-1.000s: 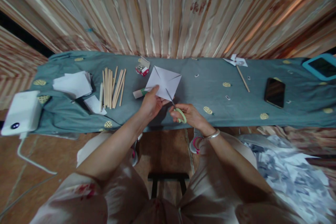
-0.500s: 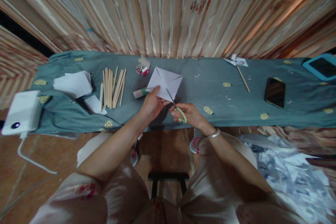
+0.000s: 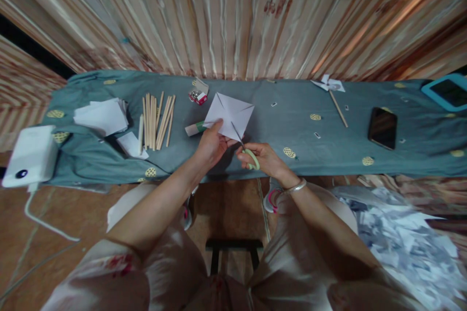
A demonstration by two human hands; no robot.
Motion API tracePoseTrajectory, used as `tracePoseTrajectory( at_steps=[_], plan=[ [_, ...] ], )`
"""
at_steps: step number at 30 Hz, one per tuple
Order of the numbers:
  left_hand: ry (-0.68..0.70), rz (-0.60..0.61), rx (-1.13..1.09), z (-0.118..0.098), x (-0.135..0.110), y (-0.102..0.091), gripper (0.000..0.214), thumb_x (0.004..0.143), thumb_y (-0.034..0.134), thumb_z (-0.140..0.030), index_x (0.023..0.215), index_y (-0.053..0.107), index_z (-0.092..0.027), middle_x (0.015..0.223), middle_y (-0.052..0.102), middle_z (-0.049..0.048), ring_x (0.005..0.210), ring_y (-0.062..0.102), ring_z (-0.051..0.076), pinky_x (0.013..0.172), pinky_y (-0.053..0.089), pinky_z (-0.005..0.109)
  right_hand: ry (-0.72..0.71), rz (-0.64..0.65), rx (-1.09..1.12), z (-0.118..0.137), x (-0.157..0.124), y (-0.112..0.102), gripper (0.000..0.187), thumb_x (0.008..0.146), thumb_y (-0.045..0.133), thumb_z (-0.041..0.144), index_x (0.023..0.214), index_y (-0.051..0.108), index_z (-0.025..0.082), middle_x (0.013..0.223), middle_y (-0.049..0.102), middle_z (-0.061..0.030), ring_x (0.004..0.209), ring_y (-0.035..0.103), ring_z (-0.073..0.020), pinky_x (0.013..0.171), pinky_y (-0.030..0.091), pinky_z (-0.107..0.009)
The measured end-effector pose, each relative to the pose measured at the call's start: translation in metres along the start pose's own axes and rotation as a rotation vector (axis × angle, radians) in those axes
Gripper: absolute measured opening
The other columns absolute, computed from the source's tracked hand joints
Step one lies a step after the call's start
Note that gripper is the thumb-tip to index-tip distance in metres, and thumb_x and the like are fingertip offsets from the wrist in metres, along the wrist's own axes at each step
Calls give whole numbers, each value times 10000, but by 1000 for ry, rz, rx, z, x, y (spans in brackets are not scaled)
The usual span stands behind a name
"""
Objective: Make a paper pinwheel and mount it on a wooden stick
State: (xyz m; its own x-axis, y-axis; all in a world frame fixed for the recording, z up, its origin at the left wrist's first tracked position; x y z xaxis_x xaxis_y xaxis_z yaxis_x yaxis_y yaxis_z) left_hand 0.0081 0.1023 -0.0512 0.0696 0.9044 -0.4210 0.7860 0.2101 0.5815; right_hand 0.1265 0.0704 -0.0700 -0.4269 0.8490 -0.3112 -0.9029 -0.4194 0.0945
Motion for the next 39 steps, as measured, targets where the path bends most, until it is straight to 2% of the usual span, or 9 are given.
tracePoseTrajectory(
  at_steps=[9, 15, 21, 25, 30, 35, 39],
  plan=[
    [-12, -8, -18, 1, 0, 0, 289, 983, 417, -225, 1119, 642, -105, 903, 771, 112, 917, 735, 227, 907, 562, 384, -17, -8, -35, 3, 0, -1, 446, 582, 855, 554, 749, 670, 184, 528, 590, 54, 476, 510, -66, 480, 411, -194],
    [-15, -9, -20, -1, 0, 4, 316, 1001, 368, -212, 1135, 634, -105, 893, 773, 101, 916, 736, 216, 930, 554, 383, -31, -25, -43, 2, 1, -2, 457, 584, 847, 565, 734, 655, 178, 524, 584, 54, 471, 501, -61, 482, 402, -196],
    [-9, -26, -18, -2, -1, 6, 300, 1003, 369, -203, 1035, 651, -105, 851, 769, 98, 824, 740, 200, 892, 561, 357, -43, -24, -41, 6, 1, -3, 452, 585, 851, 553, 739, 659, 174, 527, 576, 57, 477, 491, -58, 485, 399, -201],
    [4, -9, -23, -3, -1, 8, 305, 1001, 358, -191, 1001, 654, -117, 825, 769, 86, 872, 743, 205, 933, 548, 366, -46, -40, -41, 5, 2, -5, 454, 584, 846, 569, 729, 669, 177, 522, 576, 54, 479, 494, -62, 480, 396, -200],
    [3, -17, -19, -3, 0, 9, 305, 1001, 359, -191, 1051, 649, -109, 814, 769, 83, 885, 745, 214, 947, 545, 383, -38, -49, -36, 3, 3, -6, 455, 570, 854, 570, 714, 670, 180, 512, 580, 56, 470, 492, -56, 467, 394, -187],
    [-5, -21, -13, -1, 0, 8, 296, 988, 390, -207, 1092, 650, -111, 904, 774, 106, 905, 742, 214, 925, 550, 362, -9, -33, 14, 3, 1, -2, 475, 526, 875, 558, 734, 666, 185, 539, 585, 65, 496, 547, -63, 497, 443, -185],
    [26, -17, -45, -5, 0, 7, 283, 982, 413, -199, 1141, 628, -111, 875, 773, 90, 901, 736, 210, 950, 541, 397, 21, -16, -8, -1, -2, 0, 500, 512, 878, 555, 754, 650, 182, 587, 600, 58, 527, 576, -78, 512, 449, -195]
  ],
)
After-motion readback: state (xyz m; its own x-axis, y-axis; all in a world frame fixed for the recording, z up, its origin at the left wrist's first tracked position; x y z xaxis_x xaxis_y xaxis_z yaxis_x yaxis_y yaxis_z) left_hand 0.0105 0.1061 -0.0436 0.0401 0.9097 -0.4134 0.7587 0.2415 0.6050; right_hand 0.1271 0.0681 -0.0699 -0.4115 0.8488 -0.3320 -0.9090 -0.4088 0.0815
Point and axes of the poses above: each hand's wrist, its own x-axis towards the middle knuckle, its own y-axis out of the palm, z = x × y, the point moved 8 cm from there along x, towards the middle knuckle
